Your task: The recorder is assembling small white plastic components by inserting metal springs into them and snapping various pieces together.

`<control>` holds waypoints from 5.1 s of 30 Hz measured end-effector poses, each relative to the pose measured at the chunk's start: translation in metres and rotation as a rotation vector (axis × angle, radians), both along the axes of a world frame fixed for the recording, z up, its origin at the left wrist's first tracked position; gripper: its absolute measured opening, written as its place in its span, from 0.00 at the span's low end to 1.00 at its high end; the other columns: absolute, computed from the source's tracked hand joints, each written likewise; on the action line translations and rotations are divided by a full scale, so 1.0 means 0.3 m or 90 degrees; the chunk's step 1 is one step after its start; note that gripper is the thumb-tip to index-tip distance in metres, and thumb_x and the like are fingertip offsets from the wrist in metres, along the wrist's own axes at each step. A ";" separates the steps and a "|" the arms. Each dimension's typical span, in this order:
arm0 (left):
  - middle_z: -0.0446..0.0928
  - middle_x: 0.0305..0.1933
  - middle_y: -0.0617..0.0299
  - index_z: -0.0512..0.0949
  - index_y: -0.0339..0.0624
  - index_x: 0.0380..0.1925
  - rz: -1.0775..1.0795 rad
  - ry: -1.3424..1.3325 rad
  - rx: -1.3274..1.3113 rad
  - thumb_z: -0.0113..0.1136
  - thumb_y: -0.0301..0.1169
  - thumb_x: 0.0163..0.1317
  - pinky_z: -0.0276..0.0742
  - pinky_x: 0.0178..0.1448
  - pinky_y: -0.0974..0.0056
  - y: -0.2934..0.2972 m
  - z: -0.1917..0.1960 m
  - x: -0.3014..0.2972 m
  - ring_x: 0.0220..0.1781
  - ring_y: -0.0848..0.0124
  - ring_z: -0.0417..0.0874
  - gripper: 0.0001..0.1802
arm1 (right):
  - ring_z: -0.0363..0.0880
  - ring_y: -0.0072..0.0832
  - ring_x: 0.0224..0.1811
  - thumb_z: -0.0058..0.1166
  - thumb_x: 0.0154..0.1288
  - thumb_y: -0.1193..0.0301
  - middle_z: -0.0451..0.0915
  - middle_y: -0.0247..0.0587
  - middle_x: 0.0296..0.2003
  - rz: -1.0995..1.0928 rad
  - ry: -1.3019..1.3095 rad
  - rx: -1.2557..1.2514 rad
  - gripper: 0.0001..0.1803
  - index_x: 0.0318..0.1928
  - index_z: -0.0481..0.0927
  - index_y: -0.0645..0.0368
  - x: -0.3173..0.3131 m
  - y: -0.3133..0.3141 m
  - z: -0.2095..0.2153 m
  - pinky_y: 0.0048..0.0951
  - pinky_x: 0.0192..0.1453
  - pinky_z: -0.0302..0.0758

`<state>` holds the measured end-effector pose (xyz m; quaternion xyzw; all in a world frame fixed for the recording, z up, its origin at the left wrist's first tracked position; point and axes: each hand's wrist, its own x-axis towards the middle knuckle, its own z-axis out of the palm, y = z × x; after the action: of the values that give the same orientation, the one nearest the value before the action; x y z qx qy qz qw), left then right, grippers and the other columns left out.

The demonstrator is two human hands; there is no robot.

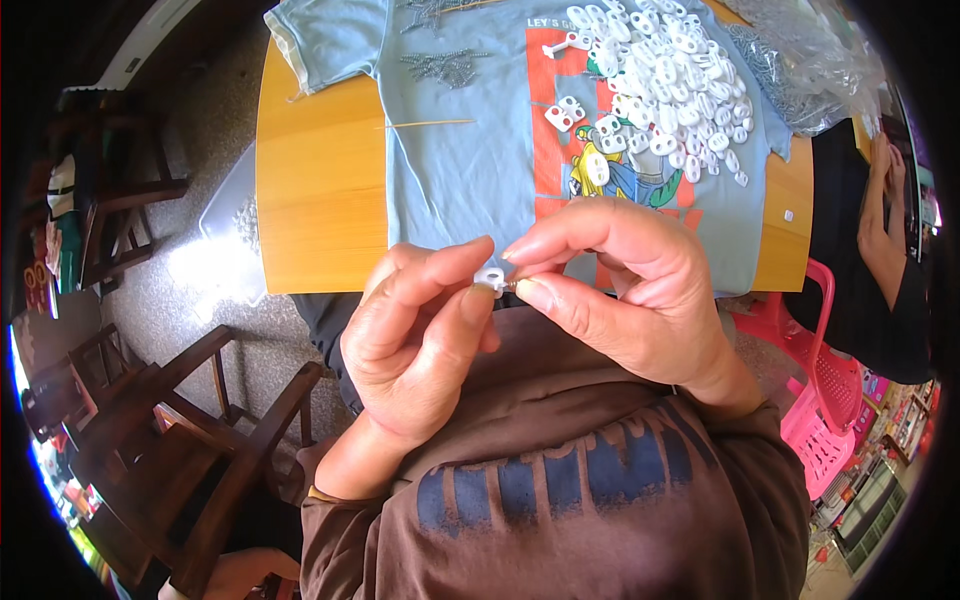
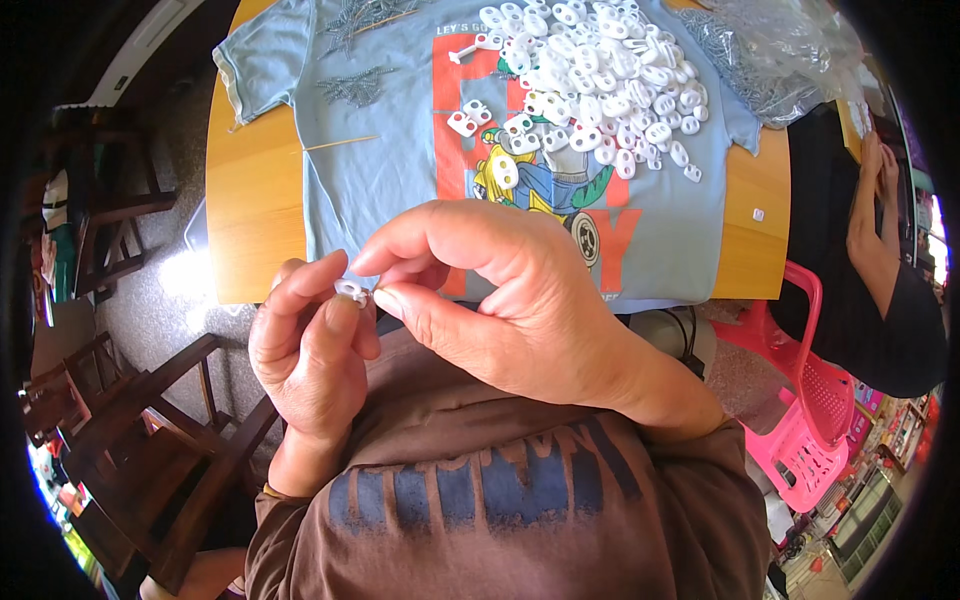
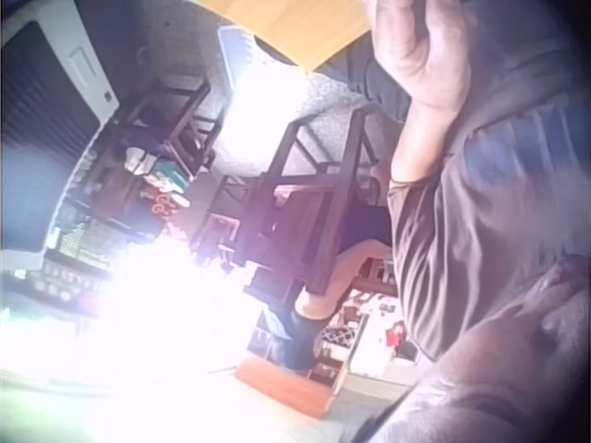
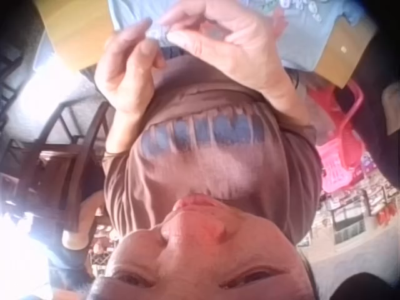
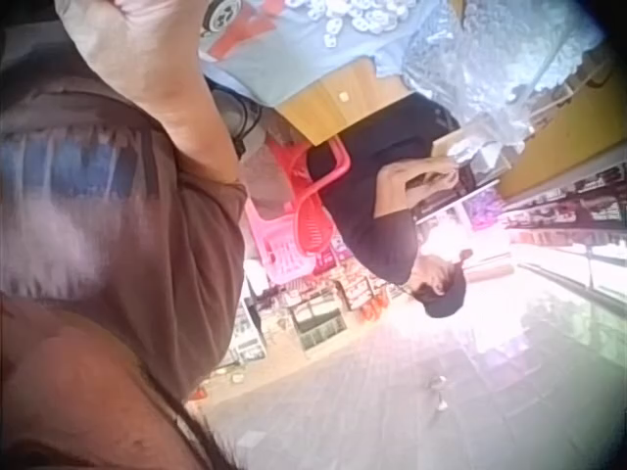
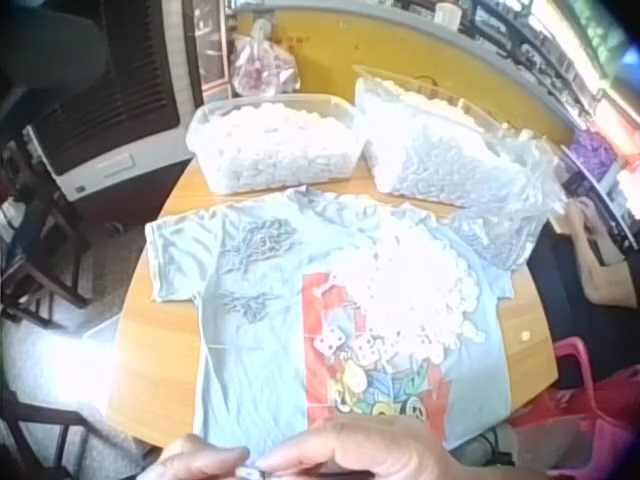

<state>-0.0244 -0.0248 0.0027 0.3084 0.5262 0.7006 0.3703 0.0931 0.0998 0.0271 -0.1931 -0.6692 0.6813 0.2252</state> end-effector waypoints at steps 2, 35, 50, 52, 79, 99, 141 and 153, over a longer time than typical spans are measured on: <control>0.69 0.31 0.63 0.75 0.32 0.45 -0.004 0.005 0.001 0.53 0.15 0.56 0.68 0.27 0.78 0.003 0.001 0.001 0.24 0.80 0.73 0.15 | 0.75 0.17 0.30 0.52 0.55 0.83 0.78 0.34 0.31 0.002 0.000 0.003 0.09 0.38 0.77 0.62 -0.002 0.001 0.001 0.17 0.34 0.71; 0.70 0.32 0.61 0.74 0.32 0.42 -0.027 0.020 0.018 0.54 0.16 0.57 0.69 0.27 0.78 -0.009 -0.004 0.019 0.23 0.80 0.73 0.12 | 0.76 0.25 0.39 0.54 0.52 0.87 0.76 0.42 0.37 0.011 -0.009 0.082 0.14 0.41 0.73 0.67 0.022 -0.010 0.032 0.23 0.44 0.73; 0.71 0.31 0.60 0.74 0.31 0.40 0.003 0.068 0.016 0.55 0.15 0.55 0.68 0.25 0.78 -0.010 -0.010 0.041 0.22 0.80 0.73 0.11 | 0.75 0.25 0.36 0.55 0.53 0.86 0.75 0.42 0.33 0.023 -0.005 0.117 0.12 0.39 0.73 0.66 0.027 -0.012 0.025 0.21 0.39 0.72; 0.71 0.31 0.60 0.74 0.31 0.40 0.007 0.104 0.018 0.55 0.15 0.55 0.68 0.25 0.78 -0.010 -0.011 0.041 0.22 0.81 0.73 0.11 | 0.75 0.24 0.36 0.55 0.53 0.86 0.75 0.42 0.33 0.029 -0.006 0.114 0.11 0.39 0.73 0.66 0.027 -0.013 0.025 0.21 0.39 0.72; 0.72 0.27 0.62 0.73 0.34 0.37 0.119 -0.149 -0.077 0.53 0.21 0.59 0.64 0.23 0.77 -0.065 -0.064 0.021 0.18 0.80 0.68 0.07 | 0.76 0.33 0.26 0.57 0.52 0.80 0.77 0.40 0.28 -0.050 0.052 0.172 0.08 0.34 0.75 0.62 -0.066 -0.072 -0.100 0.27 0.29 0.70; 0.74 0.29 0.57 0.72 0.33 0.40 0.116 -0.191 0.004 0.54 0.20 0.58 0.67 0.26 0.73 -0.047 -0.042 0.029 0.17 0.77 0.69 0.09 | 0.72 0.34 0.31 0.59 0.47 0.76 0.73 0.36 0.28 -0.262 -0.267 0.724 0.08 0.30 0.75 0.57 0.065 0.105 -0.111 0.34 0.34 0.68; 0.72 0.31 0.64 0.73 0.33 0.41 -0.019 -0.124 0.001 0.54 0.18 0.58 0.67 0.27 0.78 0.011 0.044 0.085 0.24 0.82 0.71 0.10 | 0.68 0.20 0.35 0.49 0.60 0.78 0.73 0.37 0.35 0.030 -0.050 0.222 0.13 0.46 0.75 0.66 0.077 -0.005 0.059 0.19 0.39 0.66; 0.75 0.30 0.60 0.70 0.34 0.44 0.003 -0.091 -0.027 0.52 0.22 0.60 0.67 0.27 0.76 0.009 0.054 0.109 0.21 0.79 0.71 0.12 | 0.69 0.20 0.34 0.49 0.61 0.79 0.72 0.40 0.37 -0.020 0.016 0.051 0.12 0.45 0.72 0.68 0.070 -0.046 0.036 0.19 0.37 0.67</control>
<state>0.0082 -0.0221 0.0189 0.2486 0.5135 0.7105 0.4120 0.1140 0.0861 0.0380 -0.1858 -0.6898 0.6529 0.2517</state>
